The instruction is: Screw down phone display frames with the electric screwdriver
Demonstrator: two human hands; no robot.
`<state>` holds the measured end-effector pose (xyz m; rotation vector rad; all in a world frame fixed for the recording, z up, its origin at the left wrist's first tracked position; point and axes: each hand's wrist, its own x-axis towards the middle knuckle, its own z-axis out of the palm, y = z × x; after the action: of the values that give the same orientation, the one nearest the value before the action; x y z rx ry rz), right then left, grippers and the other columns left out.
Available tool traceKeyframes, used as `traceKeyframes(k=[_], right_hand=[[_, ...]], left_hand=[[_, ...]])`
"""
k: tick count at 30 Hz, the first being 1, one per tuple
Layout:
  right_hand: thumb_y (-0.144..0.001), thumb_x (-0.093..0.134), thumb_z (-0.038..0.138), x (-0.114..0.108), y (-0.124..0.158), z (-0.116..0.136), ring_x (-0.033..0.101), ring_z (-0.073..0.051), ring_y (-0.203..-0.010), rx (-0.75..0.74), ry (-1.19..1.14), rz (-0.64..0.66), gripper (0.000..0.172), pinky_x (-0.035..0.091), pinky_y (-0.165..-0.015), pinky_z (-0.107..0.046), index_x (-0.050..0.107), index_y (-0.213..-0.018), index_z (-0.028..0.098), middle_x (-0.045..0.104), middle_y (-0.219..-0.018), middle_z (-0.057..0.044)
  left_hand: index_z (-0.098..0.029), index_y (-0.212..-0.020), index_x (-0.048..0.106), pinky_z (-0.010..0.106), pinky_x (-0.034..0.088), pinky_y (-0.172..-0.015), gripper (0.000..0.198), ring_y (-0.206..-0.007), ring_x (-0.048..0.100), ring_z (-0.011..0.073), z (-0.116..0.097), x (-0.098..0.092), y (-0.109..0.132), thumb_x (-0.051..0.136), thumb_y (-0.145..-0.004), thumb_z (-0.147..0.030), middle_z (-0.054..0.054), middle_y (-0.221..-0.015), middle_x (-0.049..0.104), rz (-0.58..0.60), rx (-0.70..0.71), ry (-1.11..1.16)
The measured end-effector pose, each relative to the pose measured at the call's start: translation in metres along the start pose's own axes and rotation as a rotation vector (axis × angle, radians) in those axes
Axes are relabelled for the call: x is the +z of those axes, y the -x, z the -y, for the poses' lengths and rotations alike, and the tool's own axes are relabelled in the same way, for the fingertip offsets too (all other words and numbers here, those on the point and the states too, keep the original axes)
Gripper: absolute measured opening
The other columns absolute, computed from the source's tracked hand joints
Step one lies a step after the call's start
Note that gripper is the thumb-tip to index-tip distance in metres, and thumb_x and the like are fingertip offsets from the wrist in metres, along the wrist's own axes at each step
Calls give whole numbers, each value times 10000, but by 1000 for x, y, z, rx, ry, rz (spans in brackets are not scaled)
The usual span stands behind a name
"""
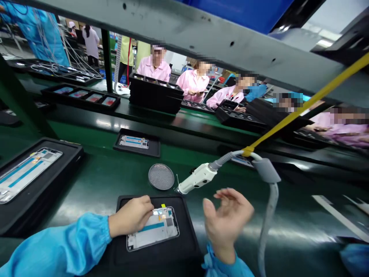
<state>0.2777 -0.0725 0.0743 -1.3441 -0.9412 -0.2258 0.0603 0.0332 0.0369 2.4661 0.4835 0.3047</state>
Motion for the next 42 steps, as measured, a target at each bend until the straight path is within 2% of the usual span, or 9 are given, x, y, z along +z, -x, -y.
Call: traceKeyframes(k=[3,6,10,18,22,25,29,37,42], right_hand=[[-627,832,368,12,-6,-23,512,-278,-1250,343,34,146,883,427,-1014,-476,368,-1366,233,510,-1349,-137],[-670,787,397,27,-17,-34,623,-274,-1131,531,-94,265,786,483,-975,-477,425,-1336,189,639,-1218,-141],[-697,720,359,37,-34,-36,699,-222,-846,538,-223,228,478,554,-797,-398,591,-1107,151,719,-934,-82],[-636,702,295,29,-98,-18,645,-152,-658,448,-394,-74,396,522,-639,-309,618,-1007,186,663,-703,30],[-591,707,293,17,-126,-23,607,-142,-612,434,-443,-186,346,506,-606,-298,624,-914,200,643,-677,38],[-565,722,263,6,-136,-34,585,-136,-645,430,-432,-256,325,481,-611,-275,636,-874,208,626,-688,33],[-599,730,278,-6,-141,-46,575,-146,-693,441,-363,-260,366,453,-620,-281,661,-953,214,623,-749,17],[-687,743,357,-17,-139,-60,594,-161,-749,435,-236,-175,468,458,-684,-310,673,-1131,226,652,-851,-4],[-718,732,408,-15,-135,-63,591,-170,-732,458,-191,-94,500,461,-690,-331,658,-1188,256,648,-835,-1]], left_hand=[[-142,-967,665,467,488,-892,218,-1043,584,309,0,3,2,451,-954,-184,173,-1113,632,-60,-38,-127],[-141,-1107,623,522,460,-947,242,-1090,544,328,5,-4,4,498,-971,-297,172,-1143,609,-86,-88,-216],[-136,-965,637,449,505,-838,226,-937,574,283,19,-6,3,430,-980,-226,132,-979,624,-78,-150,-290],[-186,-966,622,361,541,-728,311,-795,622,234,36,-3,30,313,-996,-193,97,-964,634,-88,-175,-259],[-211,-1050,623,295,566,-751,382,-823,668,195,41,-19,67,250,-1044,-298,84,-979,658,-129,-238,-194],[-222,-970,678,289,578,-767,336,-850,692,213,44,-43,73,447,-987,-466,60,-906,700,-276,-397,57],[-195,-1031,700,343,578,-843,372,-957,689,245,50,-74,8,585,-914,-529,66,-998,724,-344,-501,219],[-160,-1229,593,433,567,-886,341,-1042,642,228,82,-68,-226,616,-969,-379,89,-1220,622,-404,-600,99],[-164,-1241,587,430,564,-892,352,-1065,637,234,101,-62,-267,637,-957,-366,96,-1236,612,-368,-659,-102]])
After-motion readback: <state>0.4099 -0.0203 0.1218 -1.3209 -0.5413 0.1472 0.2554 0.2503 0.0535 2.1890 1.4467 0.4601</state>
